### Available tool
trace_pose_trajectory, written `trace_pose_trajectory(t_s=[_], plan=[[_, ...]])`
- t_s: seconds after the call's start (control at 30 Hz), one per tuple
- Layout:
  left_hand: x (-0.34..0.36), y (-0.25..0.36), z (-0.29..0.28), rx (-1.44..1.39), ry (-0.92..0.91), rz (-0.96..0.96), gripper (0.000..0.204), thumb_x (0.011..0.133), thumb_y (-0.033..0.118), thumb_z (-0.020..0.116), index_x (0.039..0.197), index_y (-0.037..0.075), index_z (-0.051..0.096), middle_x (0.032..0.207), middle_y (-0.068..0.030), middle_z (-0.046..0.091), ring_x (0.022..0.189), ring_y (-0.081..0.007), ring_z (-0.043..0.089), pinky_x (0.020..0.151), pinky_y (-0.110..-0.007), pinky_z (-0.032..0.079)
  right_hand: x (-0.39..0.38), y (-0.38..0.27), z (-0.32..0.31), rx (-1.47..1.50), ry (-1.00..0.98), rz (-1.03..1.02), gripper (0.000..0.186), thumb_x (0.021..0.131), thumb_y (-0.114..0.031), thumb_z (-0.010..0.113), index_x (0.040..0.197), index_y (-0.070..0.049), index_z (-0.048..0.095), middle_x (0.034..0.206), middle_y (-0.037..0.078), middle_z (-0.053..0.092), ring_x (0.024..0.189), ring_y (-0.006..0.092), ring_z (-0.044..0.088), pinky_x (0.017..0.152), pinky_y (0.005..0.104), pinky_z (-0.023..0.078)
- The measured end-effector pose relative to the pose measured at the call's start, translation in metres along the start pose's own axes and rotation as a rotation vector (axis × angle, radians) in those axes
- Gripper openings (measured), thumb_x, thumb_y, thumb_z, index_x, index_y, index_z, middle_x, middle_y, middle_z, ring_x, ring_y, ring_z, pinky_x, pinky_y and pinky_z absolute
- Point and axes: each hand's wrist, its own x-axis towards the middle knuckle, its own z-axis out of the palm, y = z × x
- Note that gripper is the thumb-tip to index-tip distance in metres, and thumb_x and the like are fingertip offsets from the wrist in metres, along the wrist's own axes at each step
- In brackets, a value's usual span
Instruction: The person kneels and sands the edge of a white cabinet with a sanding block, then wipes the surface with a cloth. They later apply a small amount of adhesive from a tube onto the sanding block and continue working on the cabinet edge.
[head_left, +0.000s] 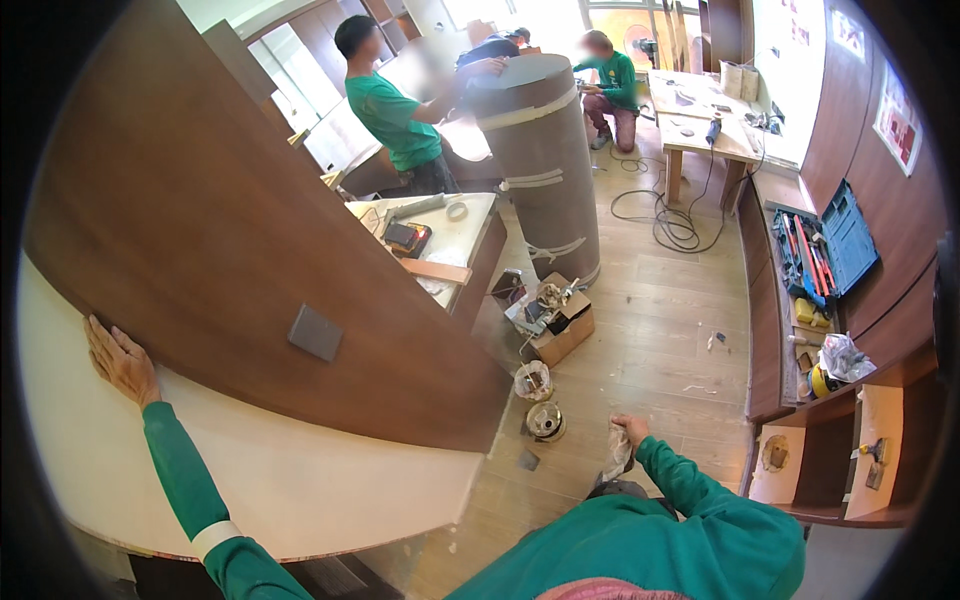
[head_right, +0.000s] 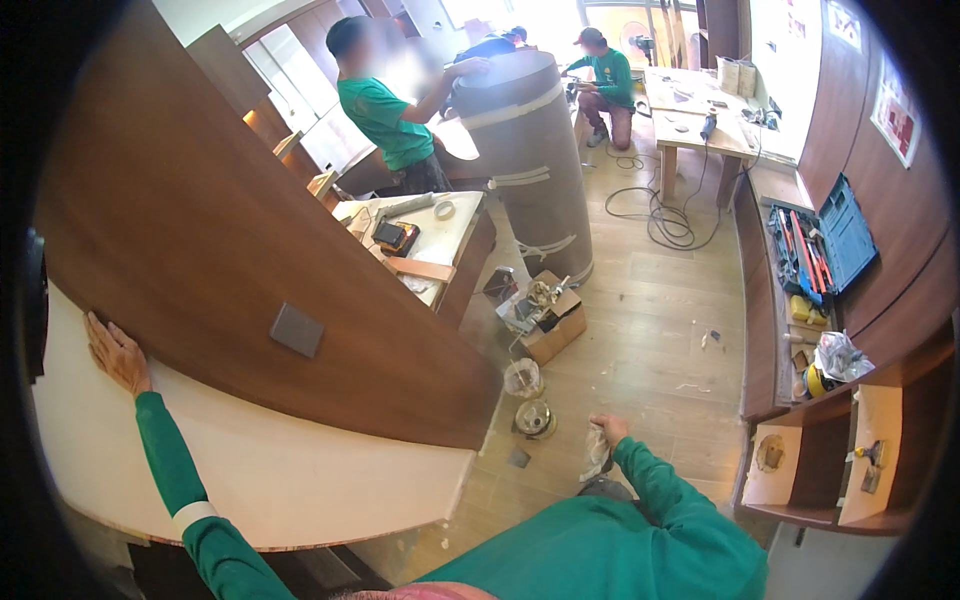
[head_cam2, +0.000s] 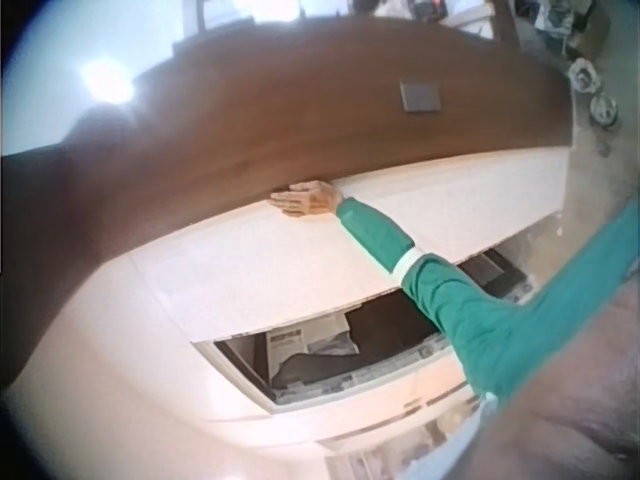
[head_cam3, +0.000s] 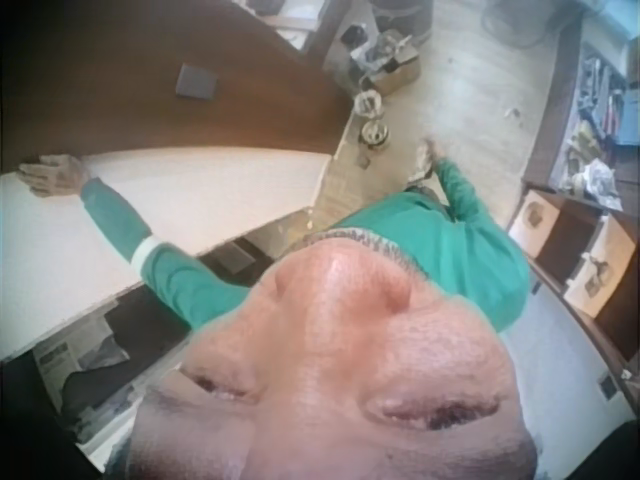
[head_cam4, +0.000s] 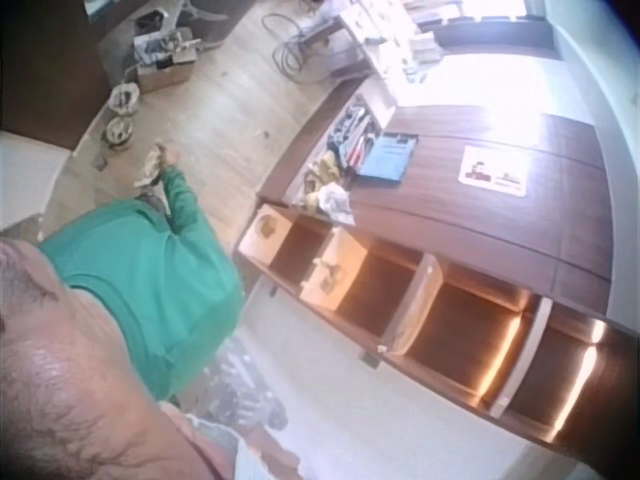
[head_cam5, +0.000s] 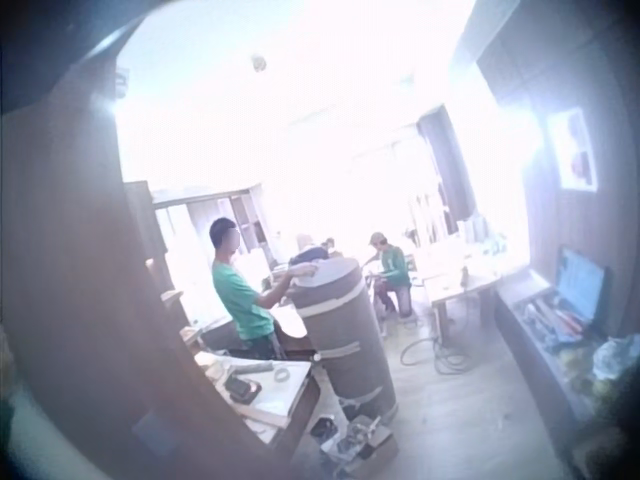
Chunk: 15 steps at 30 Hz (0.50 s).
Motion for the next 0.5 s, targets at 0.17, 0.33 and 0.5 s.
trace_pose_trajectory(t_s=[0.17,0.33,0.5], plan=[[0.003,0.004,0.006,0.008,0.005,0.034,0.042,0.103,0.025,0.044,0.142,0.010,0.045,0.144,-0.0069,0.050,0.131,-0.0233,0.049,0.106,-0.040,0.039,-0.008,0.002,0.002,-0.128,0.011,0.007,0.024,0.077,-0.018,0.073,0.087,0.004,0.072,0.085,0.013,0.071,0.072,0.0221,0.065,0.070,0.0357,0.051],[-0.006,-0.009,0.007,0.002,0.027,0.037,0.039,0.103,0.025,0.044,0.139,0.011,0.050,0.143,-0.0072,0.052,0.130,-0.0227,0.050,0.106,-0.038,0.039,-0.026,-0.026,0.020,-0.217,0.112,0.017,0.030,0.077,-0.024,0.073,0.088,0.004,0.072,0.084,0.013,0.071,0.070,0.0239,0.065,0.069,0.0362,0.051],[-0.002,-0.030,-0.003,-0.218,0.111,0.184,0.038,0.100,0.020,0.051,0.135,0.005,0.053,0.136,-0.0131,0.057,0.122,-0.0300,0.056,0.103,-0.041,0.041,-0.008,-0.023,0.019,-0.153,0.059,0.017,0.030,0.078,-0.025,0.072,0.087,0.003,0.070,0.085,0.010,0.069,0.074,0.0227,0.065,0.070,0.0355,0.051]])
